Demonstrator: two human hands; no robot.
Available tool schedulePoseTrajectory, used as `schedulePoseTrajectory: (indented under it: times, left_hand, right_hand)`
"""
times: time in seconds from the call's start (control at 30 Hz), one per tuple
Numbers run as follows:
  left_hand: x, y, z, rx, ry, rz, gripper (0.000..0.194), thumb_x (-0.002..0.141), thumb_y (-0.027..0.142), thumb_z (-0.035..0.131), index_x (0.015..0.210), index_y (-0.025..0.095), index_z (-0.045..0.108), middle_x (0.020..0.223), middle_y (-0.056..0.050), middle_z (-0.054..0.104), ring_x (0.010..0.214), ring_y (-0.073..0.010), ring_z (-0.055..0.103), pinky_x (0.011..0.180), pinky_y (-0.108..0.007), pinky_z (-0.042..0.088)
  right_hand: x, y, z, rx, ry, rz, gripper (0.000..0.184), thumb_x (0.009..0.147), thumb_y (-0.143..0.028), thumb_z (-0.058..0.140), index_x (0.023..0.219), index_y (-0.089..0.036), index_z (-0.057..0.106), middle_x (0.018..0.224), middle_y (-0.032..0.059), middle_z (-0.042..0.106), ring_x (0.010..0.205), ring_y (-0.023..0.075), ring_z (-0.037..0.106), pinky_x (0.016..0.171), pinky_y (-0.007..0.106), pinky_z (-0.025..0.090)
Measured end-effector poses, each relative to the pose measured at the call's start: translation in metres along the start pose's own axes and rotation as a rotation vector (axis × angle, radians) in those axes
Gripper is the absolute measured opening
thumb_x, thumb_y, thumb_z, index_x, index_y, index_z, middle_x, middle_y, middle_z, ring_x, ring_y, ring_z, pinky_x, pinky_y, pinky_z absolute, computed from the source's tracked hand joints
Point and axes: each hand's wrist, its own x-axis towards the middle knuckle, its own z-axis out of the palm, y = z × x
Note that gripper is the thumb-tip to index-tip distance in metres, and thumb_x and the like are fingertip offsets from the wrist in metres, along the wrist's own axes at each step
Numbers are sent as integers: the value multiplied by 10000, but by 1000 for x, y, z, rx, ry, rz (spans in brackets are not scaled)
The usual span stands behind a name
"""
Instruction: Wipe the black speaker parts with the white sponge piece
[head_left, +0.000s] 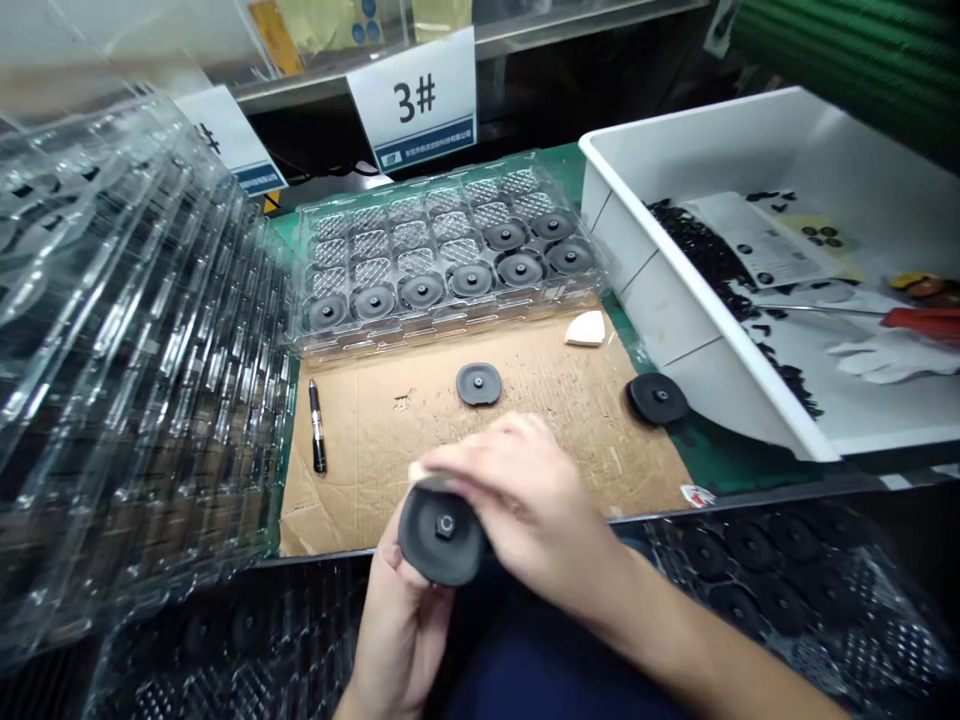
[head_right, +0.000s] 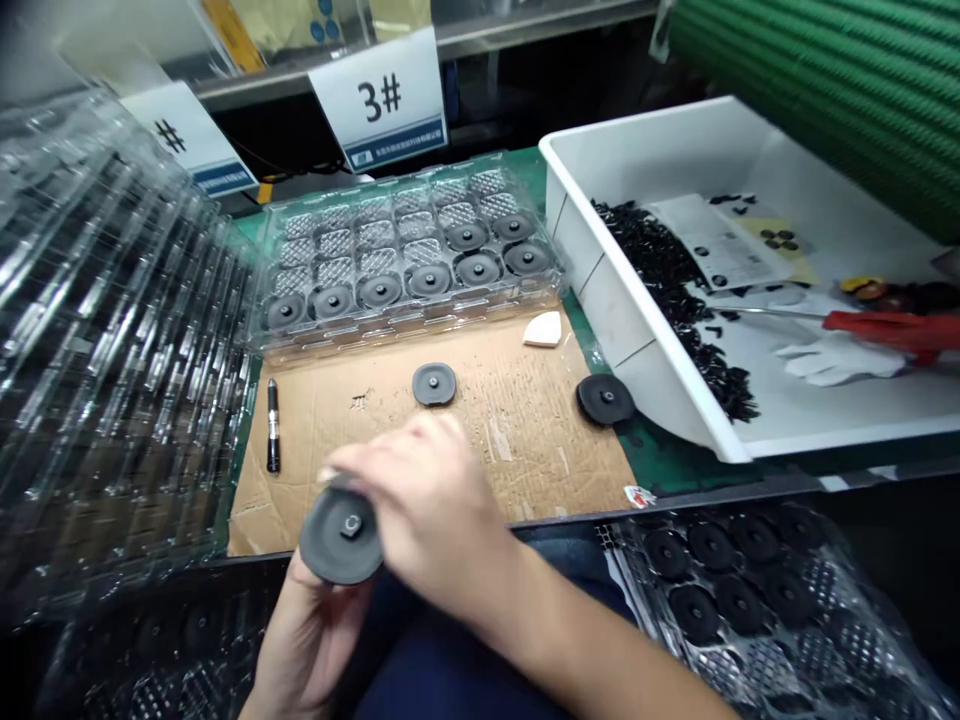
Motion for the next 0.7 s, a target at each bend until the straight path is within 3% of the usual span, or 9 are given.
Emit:
schedulePoseTrajectory:
  times: [0.1, 0.23, 0.33, 0.47, 0.57, 0.63, 0.7]
  left_hand:
    - [0, 5, 1, -135, -12, -76, 492, 624, 415, 729, 1097, 318, 637, 1108, -30, 690, 946, -182, 645, 781, -214, 511]
    - [0, 10, 3, -225, -69, -126, 503, 585, 395, 749, 1074, 337, 648, 1150, -12, 677, 1011, -210, 635, 870, -244, 495]
    - [-1, 14, 7, -215, -88, -147, 501, 578, 392, 747, 1064, 316, 656, 1159, -4, 670, 1057, -217, 611, 893, -237, 484]
    - [-2, 12, 10, -200, -107, -143, 496, 587, 375, 750, 1070, 334, 648, 1151, 17, 675, 1055, -212, 613, 875, -228, 496]
    - [-3, 1, 7, -201, -126, -99, 508, 616, 335, 757, 1106, 347, 623, 1103, 12, 699, 1092, -201, 588, 897, -236, 480]
    - [-2, -8, 1, -196, -113, -129, 449, 678, 317, 722, 1115, 326, 623, 1101, 0, 695, 1158, -201, 535, 970, -265, 429]
    - [-2, -13, -6, -194, -83, -175, 410, 716, 308, 691, 1120, 316, 621, 1147, -7, 670, 1196, -209, 498, 1017, -292, 384]
  right_hand:
    - [-22, 29, 4, -88, -26, 211, 191, 873, -175, 512, 995, -207, 656, 904, 25, 698, 790, 181, 526, 747, 336, 380]
    - [-64, 59, 19, -48, -136, 274, 191, 872, -200, 510, 985, -214, 663, 854, 37, 710, 725, 174, 563, 672, 304, 440]
    - [-73, 66, 20, -22, -155, 336, 161, 859, -213, 528, 924, -212, 676, 795, 33, 707, 679, 166, 588, 611, 278, 467]
    - [-45, 40, 1, 23, -32, 400, 181, 886, -219, 489, 995, -211, 633, 892, 29, 681, 701, 139, 607, 579, 233, 475]
    - [-20, 3, -8, 149, 64, 242, 211, 882, -188, 493, 1063, -194, 602, 937, 37, 643, 809, 134, 598, 681, 223, 486]
    - [-11, -16, -9, 175, 5, 78, 233, 871, -133, 467, 1059, -124, 605, 880, 68, 631, 792, 147, 590, 712, 244, 488]
    - [-8, -26, -9, 148, -169, 43, 227, 860, -92, 448, 1007, -107, 620, 826, 69, 628, 754, 151, 587, 698, 250, 487]
